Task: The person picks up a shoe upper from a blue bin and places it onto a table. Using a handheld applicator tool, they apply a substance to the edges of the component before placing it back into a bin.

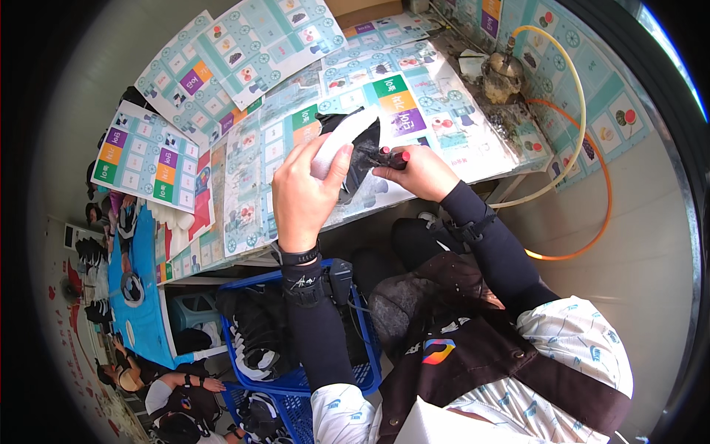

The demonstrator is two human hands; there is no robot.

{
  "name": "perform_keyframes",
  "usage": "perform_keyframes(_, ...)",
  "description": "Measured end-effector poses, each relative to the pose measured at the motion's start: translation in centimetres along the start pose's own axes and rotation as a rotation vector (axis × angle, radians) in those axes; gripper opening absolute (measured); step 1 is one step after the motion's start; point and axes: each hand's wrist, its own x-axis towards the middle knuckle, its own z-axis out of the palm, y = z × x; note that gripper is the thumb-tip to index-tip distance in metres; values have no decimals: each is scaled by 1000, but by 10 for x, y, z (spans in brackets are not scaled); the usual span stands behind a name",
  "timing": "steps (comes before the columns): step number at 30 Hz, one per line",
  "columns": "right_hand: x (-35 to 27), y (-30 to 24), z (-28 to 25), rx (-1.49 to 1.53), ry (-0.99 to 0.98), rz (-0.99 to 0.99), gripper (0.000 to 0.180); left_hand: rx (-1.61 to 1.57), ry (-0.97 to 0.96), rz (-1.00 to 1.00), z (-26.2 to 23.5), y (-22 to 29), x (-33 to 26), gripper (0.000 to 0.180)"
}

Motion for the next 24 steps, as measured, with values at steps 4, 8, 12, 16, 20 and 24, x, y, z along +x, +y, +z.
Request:
perform_keyframes(4, -3, 0, 1, 5, -12, -2, 39, -8, 5, -6, 0, -1, -2, 44)
perform_keyframes(8, -4, 1, 2, -5, 19, -6, 40, -9, -1, -18, 0, -1, -3, 44)
perform_keyframes(12, -7, 5, 3, 23, -43, -32, 41, -7, -5, -33, -1, 1, -4, 44)
perform_keyframes(16, -6, 3, 2, -58, -18, 1, 41, -13, 15, -11, 0, -1, -5, 44)
perform_keyframes(20, -10, 0, 1, 43, -85, 3, 40, -14, 20, -11, -1, -1, -5, 45)
perform_keyframes(24, -10, 2, 1, -27, -19, 1, 39, -17, 8, -23, -2, 2, -4, 45)
